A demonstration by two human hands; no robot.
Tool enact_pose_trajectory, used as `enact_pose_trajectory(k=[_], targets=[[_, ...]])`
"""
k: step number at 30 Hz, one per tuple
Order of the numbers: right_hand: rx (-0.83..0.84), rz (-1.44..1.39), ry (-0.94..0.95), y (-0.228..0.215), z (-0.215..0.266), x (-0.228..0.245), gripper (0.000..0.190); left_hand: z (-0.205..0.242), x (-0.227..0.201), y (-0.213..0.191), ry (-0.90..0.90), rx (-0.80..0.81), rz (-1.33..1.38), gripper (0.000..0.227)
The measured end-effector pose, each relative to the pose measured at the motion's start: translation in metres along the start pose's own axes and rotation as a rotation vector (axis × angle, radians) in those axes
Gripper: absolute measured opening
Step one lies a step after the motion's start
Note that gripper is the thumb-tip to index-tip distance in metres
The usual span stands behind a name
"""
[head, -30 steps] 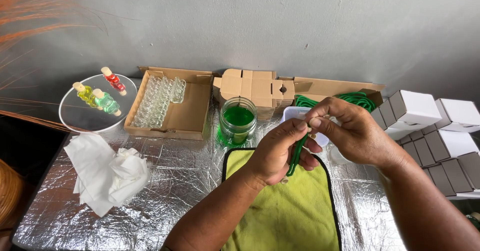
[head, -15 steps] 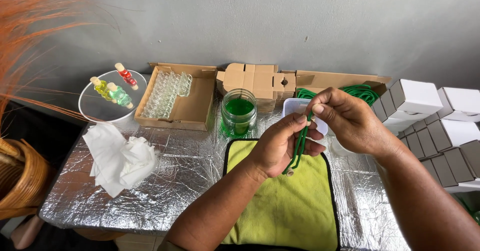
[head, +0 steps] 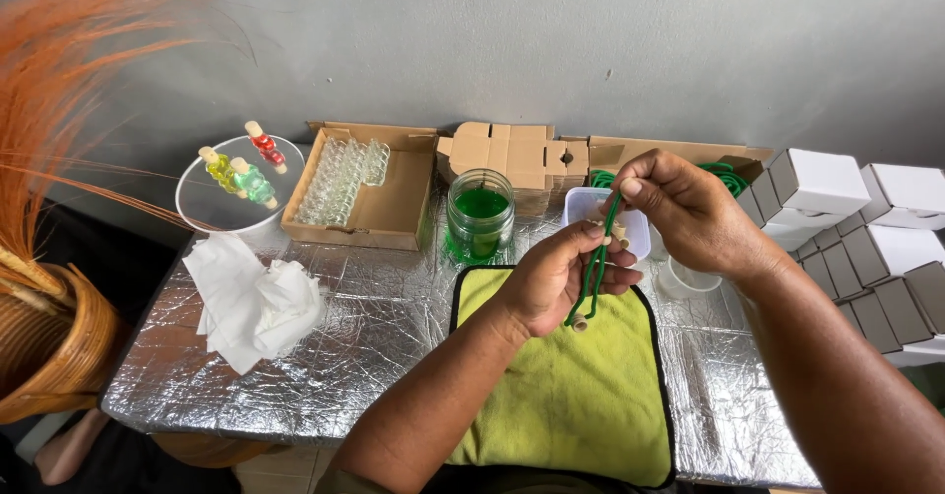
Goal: Threading a green string through a wooden cap and attaching it to a small perfume bottle.
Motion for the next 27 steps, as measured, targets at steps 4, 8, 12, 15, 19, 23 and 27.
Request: enact_pose_trajectory(k=[4, 8, 12, 15, 19, 23, 27], targets=[[-0.027, -0.011, 0.022, -0.007, -0.003, -0.012, 0.015, 0.003, -0.002, -0.002, -0.012, -0.001, -0.028, 0.023], [-0.039, -0.014, 0.02, -0.018, -0.005, -0.024, 0.015, 0.004, -0.002, -0.005, -0.018, -0.002, -0.039, 0.022], [-0.081, -0.043, 0.019, -0.021, -0.008, -0.018, 0.015, 0.004, 0.001, -0.007, -0.029, 0.004, -0.063, 0.022], [-0.111, -0.053, 0.019, -0.027, -0.009, -0.016, 0.014, 0.004, 0.002, -0.009, -0.049, 0.0, -0.091, 0.022], [-0.148, -0.059, 0.025, -0.036, -0.008, -0.022, 0.012, 0.005, 0.006, -0.011, -0.078, 0.001, -0.117, 0.023], [-0.167, -0.054, 0.027, -0.04, -0.009, -0.022, 0.013, 0.003, 0.015, -0.018, -0.117, 0.016, -0.13, 0.026], [-0.179, 0.011, 0.123, -0.045, -0.008, -0.024, 0.015, 0.009, 0.013, -0.014, -0.121, -0.032, -0.113, 0.028]])
Point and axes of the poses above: each hand's wrist, its own z-axis away from the middle knuckle, its own y-axis out of the palm, x = y × z, the point moved 9 cm from there along -z, towards the middle knuckle, and after that the axes turned 11 degrees about x, right-handed, at the moved point
